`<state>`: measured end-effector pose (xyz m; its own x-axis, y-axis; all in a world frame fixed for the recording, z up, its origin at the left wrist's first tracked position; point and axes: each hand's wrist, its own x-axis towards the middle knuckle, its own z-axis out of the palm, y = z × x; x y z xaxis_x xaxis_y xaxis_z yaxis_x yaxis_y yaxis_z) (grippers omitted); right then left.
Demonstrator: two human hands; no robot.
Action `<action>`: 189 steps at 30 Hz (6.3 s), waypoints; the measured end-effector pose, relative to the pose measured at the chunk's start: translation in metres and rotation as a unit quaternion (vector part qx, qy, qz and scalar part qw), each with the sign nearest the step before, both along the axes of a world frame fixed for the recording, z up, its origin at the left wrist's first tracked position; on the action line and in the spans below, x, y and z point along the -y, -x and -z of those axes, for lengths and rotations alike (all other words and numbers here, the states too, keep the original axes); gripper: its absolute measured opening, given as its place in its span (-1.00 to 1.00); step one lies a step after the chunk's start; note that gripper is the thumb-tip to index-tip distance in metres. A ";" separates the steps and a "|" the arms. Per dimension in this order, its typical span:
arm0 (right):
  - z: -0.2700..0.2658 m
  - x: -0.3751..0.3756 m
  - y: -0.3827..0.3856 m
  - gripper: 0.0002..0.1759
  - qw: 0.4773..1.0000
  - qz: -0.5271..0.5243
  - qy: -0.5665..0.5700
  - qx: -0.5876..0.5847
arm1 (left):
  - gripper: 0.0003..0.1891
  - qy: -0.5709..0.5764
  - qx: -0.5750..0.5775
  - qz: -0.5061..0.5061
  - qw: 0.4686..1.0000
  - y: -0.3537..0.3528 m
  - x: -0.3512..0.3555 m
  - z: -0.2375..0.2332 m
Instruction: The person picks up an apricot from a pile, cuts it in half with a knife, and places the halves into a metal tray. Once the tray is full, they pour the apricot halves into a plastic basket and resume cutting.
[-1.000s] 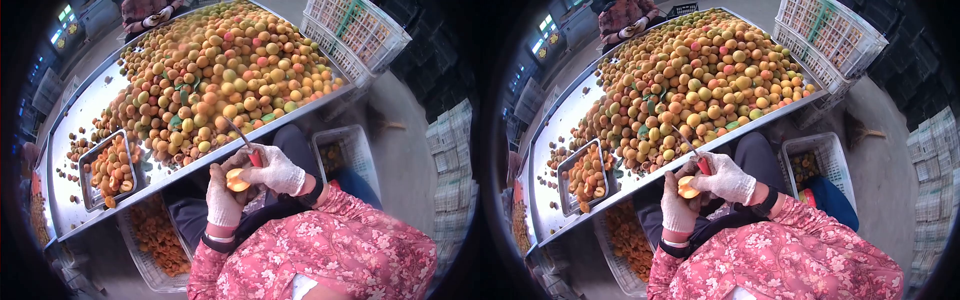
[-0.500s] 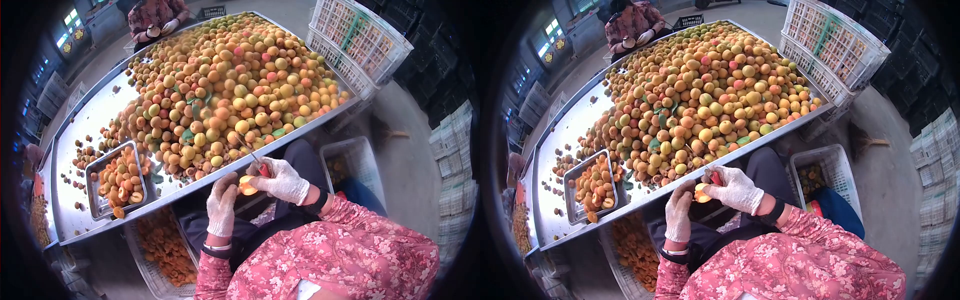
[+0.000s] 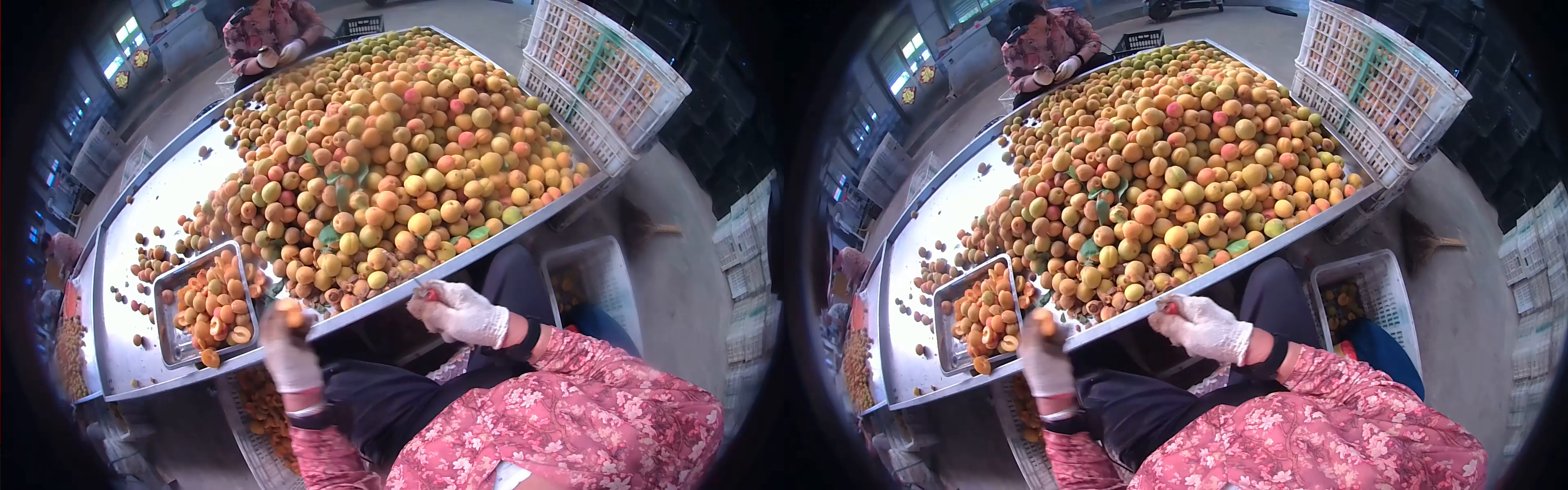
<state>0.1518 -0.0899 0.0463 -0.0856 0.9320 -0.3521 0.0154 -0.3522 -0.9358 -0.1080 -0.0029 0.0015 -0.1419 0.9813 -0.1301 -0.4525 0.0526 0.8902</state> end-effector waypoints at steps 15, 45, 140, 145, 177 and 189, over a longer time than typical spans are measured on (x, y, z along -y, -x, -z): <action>0.013 0.010 -0.035 -0.70 0.987 0.089 0.062 -0.116 | -0.64 -0.073 -0.226 0.107 0.965 -0.084 -0.074 -0.008; 0.012 0.013 -0.026 -0.73 0.988 0.080 -0.133 -0.011 | -0.47 0.072 0.271 0.304 0.910 -0.118 0.019 0.006; 0.048 0.044 0.028 -0.62 0.933 0.014 -0.289 0.213 | -0.53 -0.055 -0.025 0.200 0.978 -0.112 0.090 -0.037; 0.042 0.042 0.026 -0.54 0.910 0.013 -0.307 0.277 | -0.30 0.070 0.208 0.227 0.949 -0.118 0.086 -0.034; 0.055 0.036 0.009 -0.56 0.937 -0.014 -0.302 0.174 | -0.38 0.109 0.291 0.252 0.917 -0.108 0.074 -0.018; 0.022 0.042 0.005 -0.56 0.877 -0.030 -0.251 0.408 | -0.44 0.022 0.178 0.258 0.950 -0.104 0.087 -0.030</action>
<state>0.1467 -0.1324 0.0247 -0.0503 0.9895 0.1353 0.7565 0.1262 -0.6417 -0.0037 -0.0902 0.0310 0.4159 0.9012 -0.1217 -0.6280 0.3814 0.6783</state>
